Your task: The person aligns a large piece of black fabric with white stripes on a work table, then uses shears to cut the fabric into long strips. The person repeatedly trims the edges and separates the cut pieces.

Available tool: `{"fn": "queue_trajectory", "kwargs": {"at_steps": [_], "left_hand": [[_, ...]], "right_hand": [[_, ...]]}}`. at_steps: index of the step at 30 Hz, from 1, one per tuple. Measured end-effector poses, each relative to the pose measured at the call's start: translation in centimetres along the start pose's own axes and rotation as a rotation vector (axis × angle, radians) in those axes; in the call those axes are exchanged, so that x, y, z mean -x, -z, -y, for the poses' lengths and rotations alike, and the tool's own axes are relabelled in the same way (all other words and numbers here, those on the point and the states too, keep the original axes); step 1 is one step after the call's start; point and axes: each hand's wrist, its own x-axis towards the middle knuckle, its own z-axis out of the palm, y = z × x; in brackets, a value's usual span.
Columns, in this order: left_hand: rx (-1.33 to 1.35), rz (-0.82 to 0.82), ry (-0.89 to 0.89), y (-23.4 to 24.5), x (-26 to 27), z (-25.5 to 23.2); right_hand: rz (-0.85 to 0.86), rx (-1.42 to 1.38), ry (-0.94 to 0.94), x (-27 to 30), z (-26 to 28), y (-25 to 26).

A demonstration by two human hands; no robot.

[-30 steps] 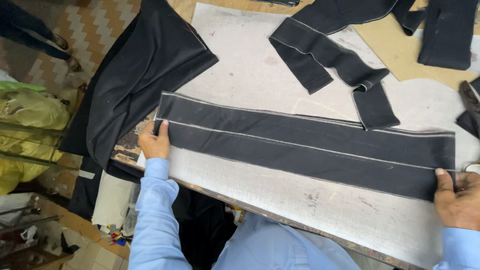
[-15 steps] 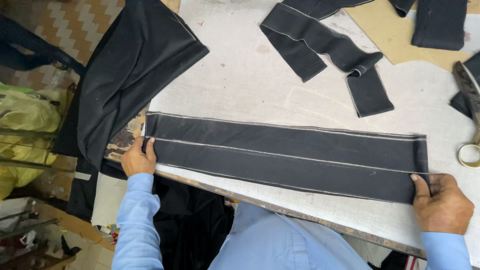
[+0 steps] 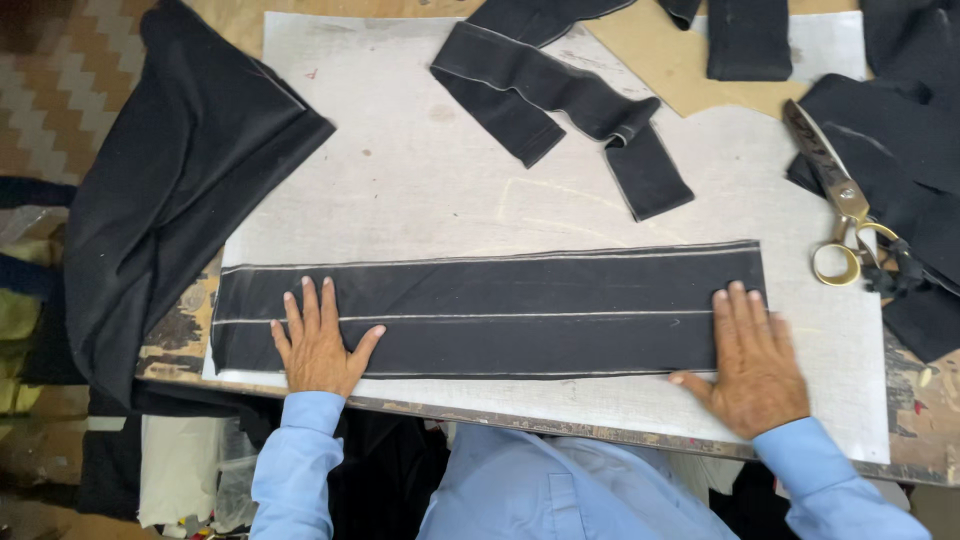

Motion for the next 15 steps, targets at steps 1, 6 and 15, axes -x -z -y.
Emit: {"fn": "queue_trajectory", "kwargs": {"at_steps": [1, 6, 15], "left_hand": [[-0.001, -0.001, -0.015, -0.1, -0.1, 0.2], [0.023, -0.053, 0.042, 0.4, 0.7, -2.6], [0.396, 0.213, -0.825, -5.9, 8.9, -30.1]], "right_hand": [[0.041, 0.072, -0.047, 0.6, -1.3, 0.4], [-0.103, -0.022, -0.182, 0.9, -7.2, 2.9], [0.162, 0.141, -0.392, -5.6, -16.8, 4.5]]}}
